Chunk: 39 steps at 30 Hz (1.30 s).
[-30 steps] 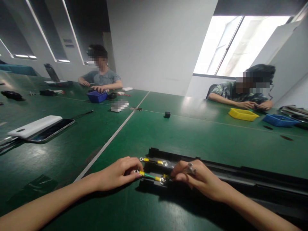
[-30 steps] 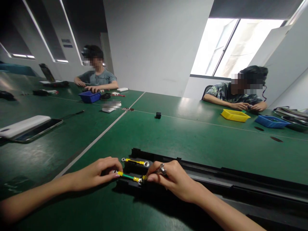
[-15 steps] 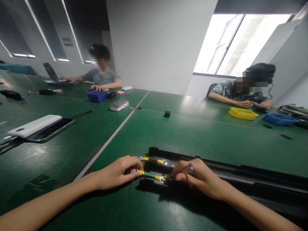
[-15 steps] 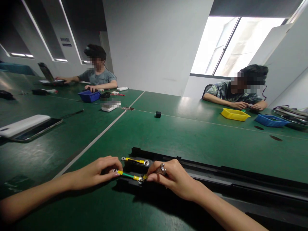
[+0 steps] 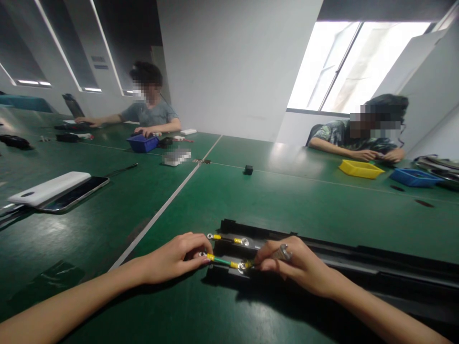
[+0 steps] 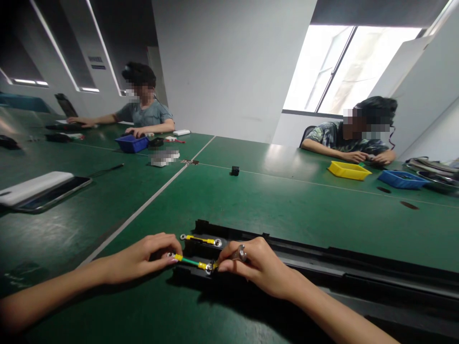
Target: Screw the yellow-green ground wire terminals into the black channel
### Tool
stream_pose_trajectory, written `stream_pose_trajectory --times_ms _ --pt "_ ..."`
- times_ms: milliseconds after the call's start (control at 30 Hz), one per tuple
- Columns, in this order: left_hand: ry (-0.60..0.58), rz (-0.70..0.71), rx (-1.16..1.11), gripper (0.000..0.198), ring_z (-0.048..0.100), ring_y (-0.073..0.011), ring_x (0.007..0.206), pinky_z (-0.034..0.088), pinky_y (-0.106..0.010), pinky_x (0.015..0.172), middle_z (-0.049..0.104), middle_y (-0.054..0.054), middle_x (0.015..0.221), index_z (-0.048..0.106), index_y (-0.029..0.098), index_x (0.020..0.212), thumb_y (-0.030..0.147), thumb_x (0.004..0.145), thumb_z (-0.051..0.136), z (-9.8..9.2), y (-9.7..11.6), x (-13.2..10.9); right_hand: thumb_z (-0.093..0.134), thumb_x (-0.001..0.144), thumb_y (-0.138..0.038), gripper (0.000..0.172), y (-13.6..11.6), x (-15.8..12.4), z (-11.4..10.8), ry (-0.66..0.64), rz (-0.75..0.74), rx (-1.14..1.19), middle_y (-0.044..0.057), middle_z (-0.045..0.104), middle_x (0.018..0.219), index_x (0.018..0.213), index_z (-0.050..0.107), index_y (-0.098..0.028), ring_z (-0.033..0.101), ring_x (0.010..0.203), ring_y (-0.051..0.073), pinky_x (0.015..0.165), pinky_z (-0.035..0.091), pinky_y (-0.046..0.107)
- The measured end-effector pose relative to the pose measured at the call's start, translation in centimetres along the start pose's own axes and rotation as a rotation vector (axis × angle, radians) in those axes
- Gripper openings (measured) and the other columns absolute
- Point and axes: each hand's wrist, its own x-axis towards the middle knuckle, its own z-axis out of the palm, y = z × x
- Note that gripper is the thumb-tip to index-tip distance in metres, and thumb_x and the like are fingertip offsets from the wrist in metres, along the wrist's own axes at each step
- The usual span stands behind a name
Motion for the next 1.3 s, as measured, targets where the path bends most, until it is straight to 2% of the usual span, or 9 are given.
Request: stream_pose_trajectory --times_ms 567,933,1300 --pt "-0.002 -0.002 0.006 0.008 0.054 -0.0168 0.077 0.040 -0.025 0.071 0.059 -0.001 0.085 0.060 0.018 0.097 0.021 0.095 0.053 -0.05 0.13 -0.06 0.056 0.093 -0.037 0.027 0.01 -0.03 -0.02 -0.006 -0.005 -0.013 0.001 0.066 0.066 0.085 0.069 -0.014 0.052 0.049 0.007 0.049 0.042 0.016" --pt "-0.006 -0.002 0.001 0.008 0.054 -0.0165 0.077 0.039 -0.025 0.070 0.059 -0.001 0.086 0.059 0.018 0.098 0.022 0.095 0.052 0.09 -0.06 -0.08 0.059 0.091 -0.040 0.030 0.20 -0.11 -0.09 -0.027 0.024 -0.008 0.005 0.071 0.074 0.087 0.072 -0.012 0.062 0.062 0.012 0.060 0.048 0.020" --pt "-0.003 -0.001 0.004 0.009 0.054 -0.0168 0.076 0.040 -0.025 0.070 0.059 -0.001 0.085 0.059 0.018 0.097 0.023 0.095 0.052 -0.01 -0.04 -0.03 0.064 0.088 -0.036 0.024 0.26 -0.04 -0.04 0.006 -0.068 -0.035 0.005 0.073 0.075 0.088 0.073 -0.014 0.065 0.064 0.013 0.061 0.049 0.020"
